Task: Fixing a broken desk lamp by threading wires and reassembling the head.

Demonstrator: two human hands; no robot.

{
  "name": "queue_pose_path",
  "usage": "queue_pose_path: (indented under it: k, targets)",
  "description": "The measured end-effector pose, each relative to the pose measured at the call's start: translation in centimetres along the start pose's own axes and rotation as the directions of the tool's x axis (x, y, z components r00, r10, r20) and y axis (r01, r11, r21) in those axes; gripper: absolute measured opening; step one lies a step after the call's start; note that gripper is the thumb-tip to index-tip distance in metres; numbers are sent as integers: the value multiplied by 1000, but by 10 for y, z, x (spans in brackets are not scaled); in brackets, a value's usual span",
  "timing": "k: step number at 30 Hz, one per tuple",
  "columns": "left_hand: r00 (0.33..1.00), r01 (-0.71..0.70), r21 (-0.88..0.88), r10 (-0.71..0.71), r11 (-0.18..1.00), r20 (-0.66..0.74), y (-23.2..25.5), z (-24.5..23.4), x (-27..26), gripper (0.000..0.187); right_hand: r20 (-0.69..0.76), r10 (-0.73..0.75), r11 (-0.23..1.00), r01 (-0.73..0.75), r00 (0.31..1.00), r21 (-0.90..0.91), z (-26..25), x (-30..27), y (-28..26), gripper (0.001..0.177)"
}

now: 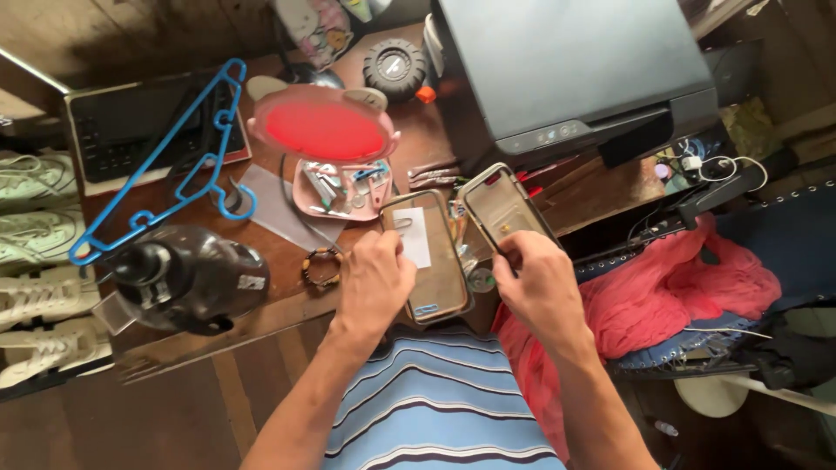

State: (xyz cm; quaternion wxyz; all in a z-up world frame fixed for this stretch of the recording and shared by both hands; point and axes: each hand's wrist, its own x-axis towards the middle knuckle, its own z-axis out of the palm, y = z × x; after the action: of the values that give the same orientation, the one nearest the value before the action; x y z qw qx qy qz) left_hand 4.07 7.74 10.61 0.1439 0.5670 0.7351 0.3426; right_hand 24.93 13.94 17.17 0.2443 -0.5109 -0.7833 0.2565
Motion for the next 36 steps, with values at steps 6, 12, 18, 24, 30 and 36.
queue_pose_path:
  k: [6, 12, 18, 24, 30, 36]
  targets:
    - [999, -46, -52, 47, 998, 16, 62, 2, 38, 12, -50, 6, 1000, -6, 999, 13, -53, 17, 11, 12]
    - [989, -143, -57, 140, 988, -57, 103, 26, 97, 11, -127, -36, 999, 31, 991, -42, -104, 60, 42, 13]
    - [980, -168, 5, 167, 986, -110, 118, 78, 169, 13, -131, -50, 998, 46, 990, -33, -142, 117, 92, 14]
    - [989, -133, -2, 133, 991, -66, 132, 121, 232, 15, -83, -90, 990, 80, 993, -115, -153, 185, 134, 16]
    - [998, -49, 60, 51, 997, -40, 148, 148, 279, 18, -30, -96, 982, 89, 995, -166, -132, 245, 180, 16]
    - [1000, 18, 125, -20, 992, 16, 143, 171, 304, 18, -5, -172, 958, 166, 985, -232, -106, 283, 207, 15]
